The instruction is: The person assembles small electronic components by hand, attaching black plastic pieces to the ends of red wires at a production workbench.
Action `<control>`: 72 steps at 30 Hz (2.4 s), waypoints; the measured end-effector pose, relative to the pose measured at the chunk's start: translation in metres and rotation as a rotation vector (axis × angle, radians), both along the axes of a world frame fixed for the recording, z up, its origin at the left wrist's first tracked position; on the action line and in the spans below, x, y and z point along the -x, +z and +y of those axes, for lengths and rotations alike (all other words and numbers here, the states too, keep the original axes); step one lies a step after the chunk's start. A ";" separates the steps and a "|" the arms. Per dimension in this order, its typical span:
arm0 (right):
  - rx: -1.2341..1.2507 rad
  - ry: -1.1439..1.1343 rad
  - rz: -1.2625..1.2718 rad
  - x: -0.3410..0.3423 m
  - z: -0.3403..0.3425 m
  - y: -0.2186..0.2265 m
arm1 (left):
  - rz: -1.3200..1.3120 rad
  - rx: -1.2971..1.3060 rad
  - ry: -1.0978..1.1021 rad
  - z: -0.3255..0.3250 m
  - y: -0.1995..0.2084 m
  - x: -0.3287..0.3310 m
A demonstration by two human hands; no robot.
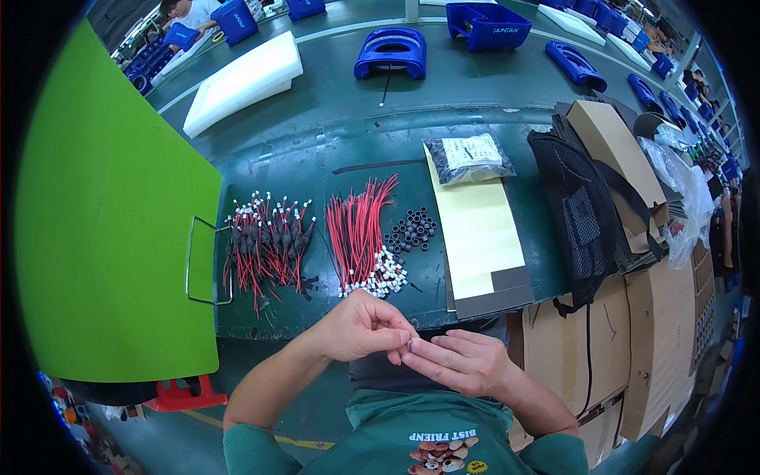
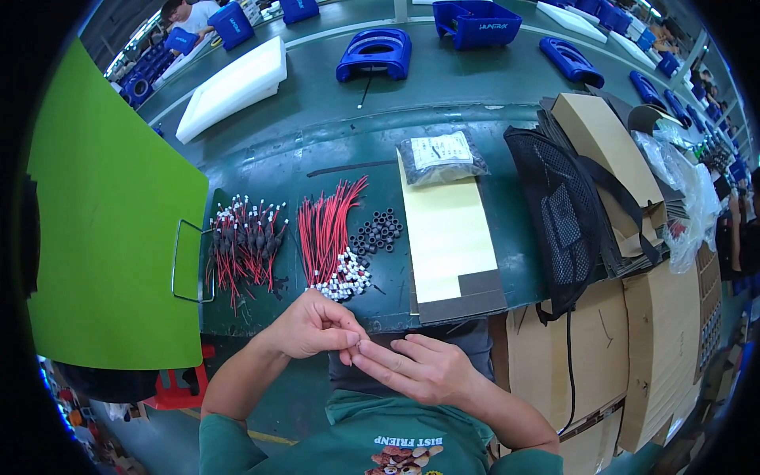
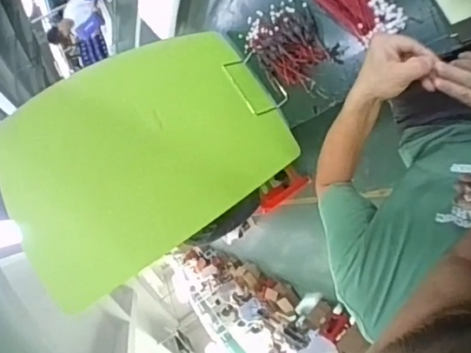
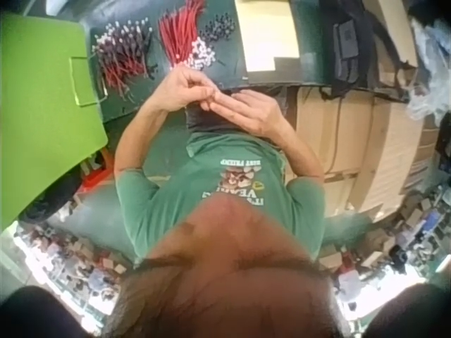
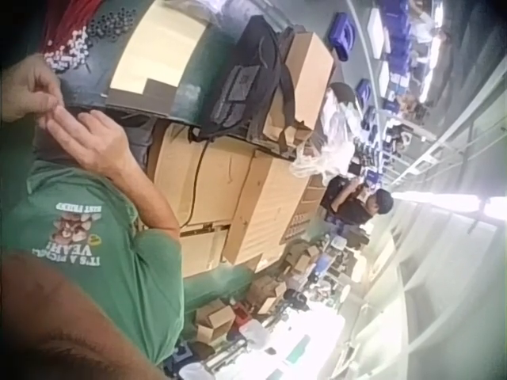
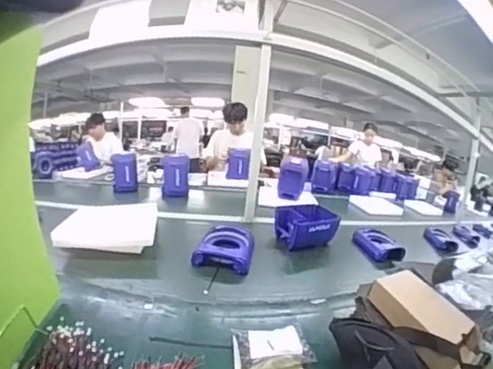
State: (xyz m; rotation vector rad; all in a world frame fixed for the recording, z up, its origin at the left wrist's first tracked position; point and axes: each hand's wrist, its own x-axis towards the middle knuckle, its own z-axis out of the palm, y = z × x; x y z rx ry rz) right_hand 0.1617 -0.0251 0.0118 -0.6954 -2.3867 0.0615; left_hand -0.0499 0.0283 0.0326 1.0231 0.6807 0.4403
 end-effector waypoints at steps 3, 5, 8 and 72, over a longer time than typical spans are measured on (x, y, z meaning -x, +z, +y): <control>0.013 -0.010 0.011 0.001 0.000 0.000 | 0.032 -0.086 0.002 -0.002 -0.001 0.000; 0.021 -0.015 0.014 0.000 0.000 0.000 | 0.028 -0.100 -0.008 -0.002 0.000 -0.001; 0.024 -0.015 0.018 -0.001 0.000 -0.002 | -0.013 -0.095 -0.003 -0.003 -0.003 0.000; 0.020 0.002 -0.005 0.006 -0.002 0.003 | 0.042 -0.004 -0.014 -0.005 -0.003 0.004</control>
